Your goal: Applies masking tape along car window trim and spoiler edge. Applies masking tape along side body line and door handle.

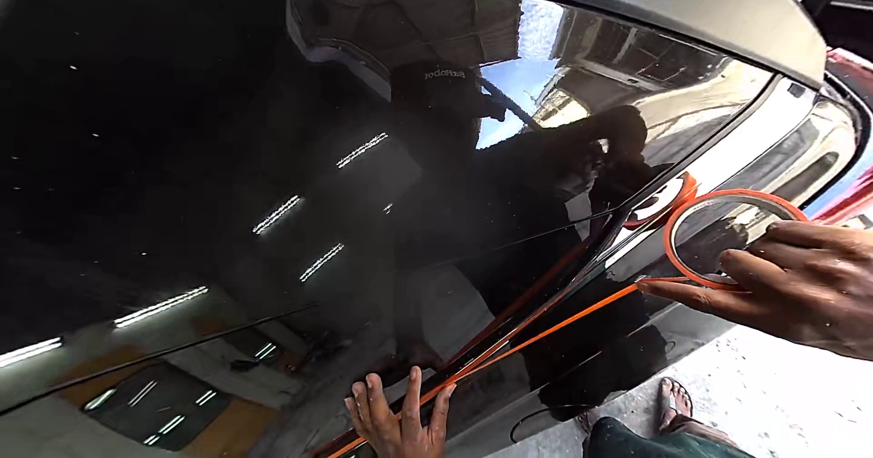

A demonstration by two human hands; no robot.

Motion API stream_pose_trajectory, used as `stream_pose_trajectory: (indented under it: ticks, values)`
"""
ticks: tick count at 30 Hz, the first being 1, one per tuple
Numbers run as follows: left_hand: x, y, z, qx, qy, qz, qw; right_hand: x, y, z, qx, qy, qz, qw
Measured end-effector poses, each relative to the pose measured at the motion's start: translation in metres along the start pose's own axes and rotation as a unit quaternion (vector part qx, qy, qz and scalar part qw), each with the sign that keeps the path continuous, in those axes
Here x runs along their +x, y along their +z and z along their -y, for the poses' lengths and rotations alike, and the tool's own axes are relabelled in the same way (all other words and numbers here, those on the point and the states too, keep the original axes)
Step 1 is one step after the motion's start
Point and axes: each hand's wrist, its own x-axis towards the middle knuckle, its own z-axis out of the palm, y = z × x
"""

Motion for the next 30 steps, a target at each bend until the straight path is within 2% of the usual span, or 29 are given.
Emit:
stream_pose_trajectory:
  ticks: [9, 17, 27, 30]
  values:
    - [-0.001, 0.002, -0.007, 0.009, -0.011, -0.006, 1.0, 0.023, -0.025, 0.021, -0.009, 0.086, 0.119, 0.989]
    - [0.0, 0.006, -0.012, 0.004, -0.025, -0.028, 0.999, 0.033, -0.024, 0.033, -0.035, 0.132, 0.12, 0.983]
    - [0.005, 0.009, -0.018, 0.006, -0.012, -0.032, 0.999, 0.036, -0.023, 0.034, -0.043, 0.14, 0.128, 0.981]
    - [0.02, 0.011, -0.032, -0.003, -0.006, -0.043, 0.999, 0.036, -0.023, 0.034, -0.038, 0.144, 0.129, 0.98]
